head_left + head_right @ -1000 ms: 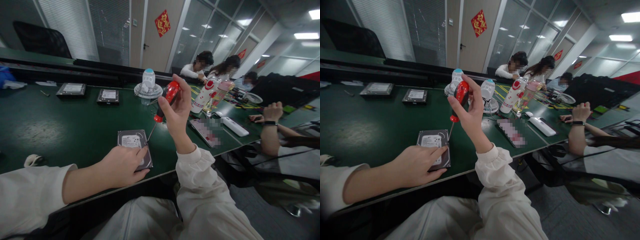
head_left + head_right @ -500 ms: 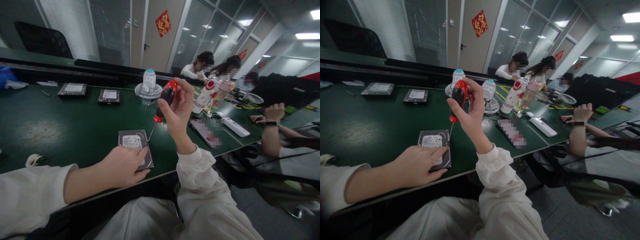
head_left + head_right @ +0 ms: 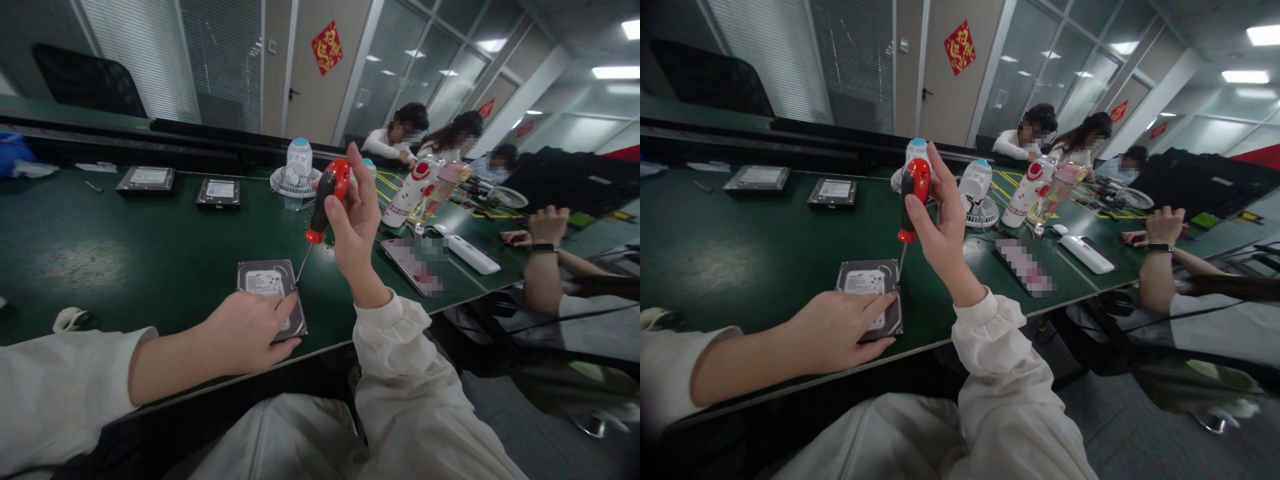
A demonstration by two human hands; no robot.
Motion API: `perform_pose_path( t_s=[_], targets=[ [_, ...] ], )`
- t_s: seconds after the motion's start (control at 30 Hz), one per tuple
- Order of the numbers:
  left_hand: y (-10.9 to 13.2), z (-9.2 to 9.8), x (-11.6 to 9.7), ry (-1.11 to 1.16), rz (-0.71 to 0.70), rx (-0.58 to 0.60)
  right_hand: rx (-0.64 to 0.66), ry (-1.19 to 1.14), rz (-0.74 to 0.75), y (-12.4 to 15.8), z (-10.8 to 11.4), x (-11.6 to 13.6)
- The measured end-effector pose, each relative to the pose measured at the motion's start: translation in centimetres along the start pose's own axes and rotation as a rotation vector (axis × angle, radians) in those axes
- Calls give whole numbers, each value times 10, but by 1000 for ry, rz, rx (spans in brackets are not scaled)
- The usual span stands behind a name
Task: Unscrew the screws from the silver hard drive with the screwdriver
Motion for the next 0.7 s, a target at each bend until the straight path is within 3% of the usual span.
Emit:
perform_pose_path(
  t_s=[0.13, 0.27, 0.5, 0.7],
  targets=[
    [0, -1, 0, -7, -1, 11, -13, -64, -13, -1, 2, 0],
    [0, -1, 0, -2, -5, 2, -60, 43, 15, -2, 5, 3],
    [1, -1, 0, -10, -6, -4, 46, -109, -75, 1, -3, -1],
    [0, 0, 0, 5, -2, -6, -47, 64, 10, 0, 3, 2]
  ],
)
Point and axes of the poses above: each hand's wrist, its own y-axis away from the middle knuckle, its own z-axis out of the back of the hand, x = y × z, the point moved 6 cm from there along -y, towards the middle knuckle, and after that the axes turned 14 degrees about -x, right-handed, at the moved point
